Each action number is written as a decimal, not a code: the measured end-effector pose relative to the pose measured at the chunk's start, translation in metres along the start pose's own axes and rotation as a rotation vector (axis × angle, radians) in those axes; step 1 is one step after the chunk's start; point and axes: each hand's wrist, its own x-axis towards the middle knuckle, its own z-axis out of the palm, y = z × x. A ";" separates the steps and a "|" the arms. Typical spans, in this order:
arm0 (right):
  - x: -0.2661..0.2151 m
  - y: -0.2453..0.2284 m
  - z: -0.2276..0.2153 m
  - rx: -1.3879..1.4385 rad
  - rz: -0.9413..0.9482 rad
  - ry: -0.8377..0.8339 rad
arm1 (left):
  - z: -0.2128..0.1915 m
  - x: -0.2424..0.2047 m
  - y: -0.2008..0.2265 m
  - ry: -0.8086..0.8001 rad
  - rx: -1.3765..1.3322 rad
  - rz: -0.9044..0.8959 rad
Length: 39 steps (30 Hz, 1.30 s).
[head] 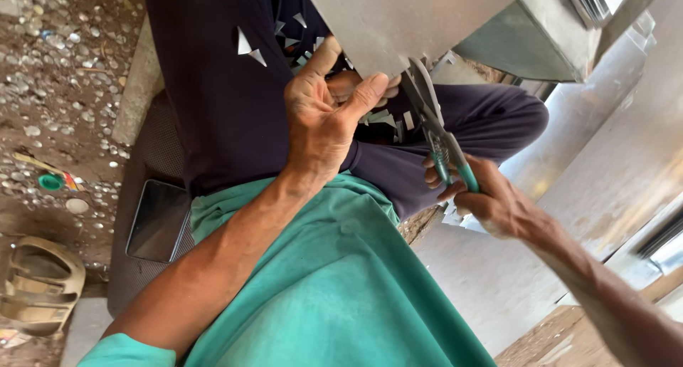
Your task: The person sits on the ground and uses tin snips to cut a rectangular metal sheet into smaller pieces. They repeatedly trim the edges and corners, then place the finished pieces onto a nearby stack.
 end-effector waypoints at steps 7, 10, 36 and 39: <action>0.014 -0.020 -0.031 -0.304 0.043 -0.068 | -0.001 0.003 0.002 0.000 0.052 0.005; 0.018 -0.035 -0.039 -0.416 0.063 -0.106 | -0.002 0.004 0.004 -0.001 0.028 -0.009; 0.020 -0.059 0.094 0.094 0.127 0.337 | -0.026 0.012 0.002 -0.083 0.157 0.061; 0.022 -0.064 0.091 0.030 0.128 0.360 | -0.022 0.012 0.002 -0.086 0.144 0.076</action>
